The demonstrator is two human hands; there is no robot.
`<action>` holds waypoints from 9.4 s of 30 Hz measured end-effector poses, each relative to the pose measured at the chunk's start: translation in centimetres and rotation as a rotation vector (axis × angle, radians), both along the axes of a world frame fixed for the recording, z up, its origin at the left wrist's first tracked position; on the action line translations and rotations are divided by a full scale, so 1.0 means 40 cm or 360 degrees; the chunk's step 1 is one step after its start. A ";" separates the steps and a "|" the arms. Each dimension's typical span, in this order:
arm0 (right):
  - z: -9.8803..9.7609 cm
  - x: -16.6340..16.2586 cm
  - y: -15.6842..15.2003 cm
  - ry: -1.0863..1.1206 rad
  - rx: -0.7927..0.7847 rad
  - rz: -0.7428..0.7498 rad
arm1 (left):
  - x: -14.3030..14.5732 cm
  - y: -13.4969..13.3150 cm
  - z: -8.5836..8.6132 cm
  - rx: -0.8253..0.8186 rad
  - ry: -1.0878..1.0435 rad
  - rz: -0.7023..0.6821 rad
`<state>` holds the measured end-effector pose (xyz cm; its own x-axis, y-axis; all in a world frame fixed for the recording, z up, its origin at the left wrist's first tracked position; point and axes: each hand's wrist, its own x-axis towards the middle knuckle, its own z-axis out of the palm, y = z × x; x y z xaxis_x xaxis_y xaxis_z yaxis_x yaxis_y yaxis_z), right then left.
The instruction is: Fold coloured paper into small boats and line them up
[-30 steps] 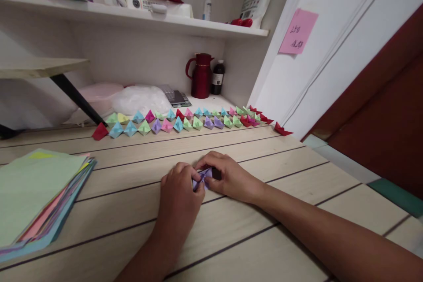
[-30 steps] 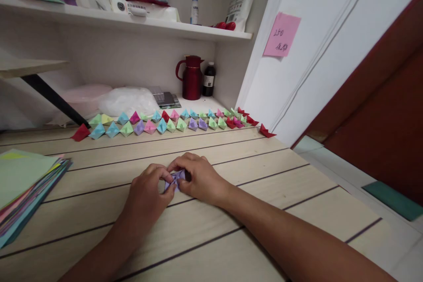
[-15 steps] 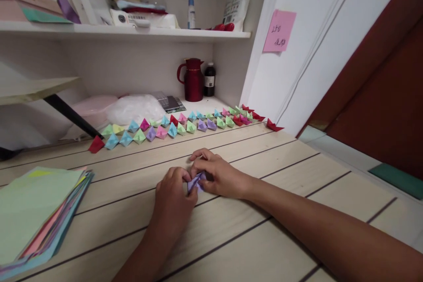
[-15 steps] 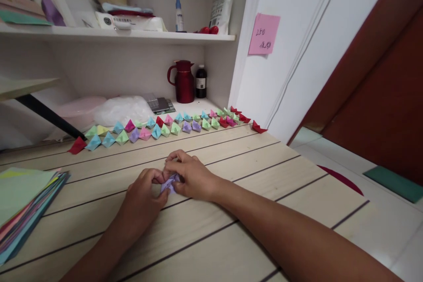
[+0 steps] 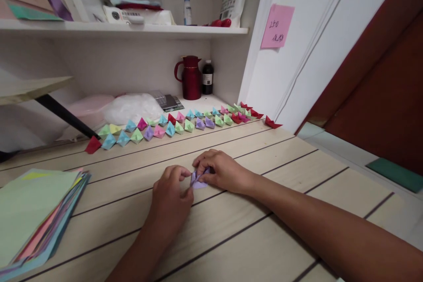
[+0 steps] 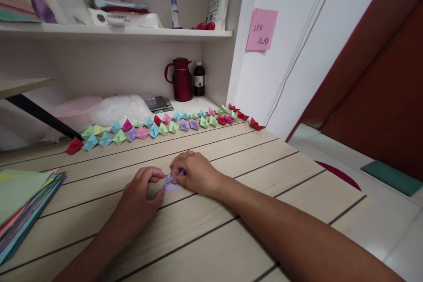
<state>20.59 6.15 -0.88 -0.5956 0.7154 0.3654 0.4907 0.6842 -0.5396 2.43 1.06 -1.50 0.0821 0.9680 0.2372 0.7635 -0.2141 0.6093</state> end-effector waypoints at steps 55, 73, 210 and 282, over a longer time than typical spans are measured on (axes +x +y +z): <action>0.004 0.010 -0.006 0.0003 -0.0107 -0.0045 | 0.019 -0.018 -0.009 0.0247 -0.0090 -0.0218; 0.014 0.017 -0.008 -0.0046 -0.0078 -0.0010 | 0.023 -0.014 0.003 0.0180 0.0163 -0.0119; 0.039 -0.019 -0.061 0.1136 -0.0886 -0.0081 | 0.045 -0.018 0.024 -0.0121 -0.1342 0.0156; -0.003 -0.050 -0.082 0.0746 -0.1192 0.0090 | 0.040 -0.038 0.051 -0.0675 -0.2095 -0.0344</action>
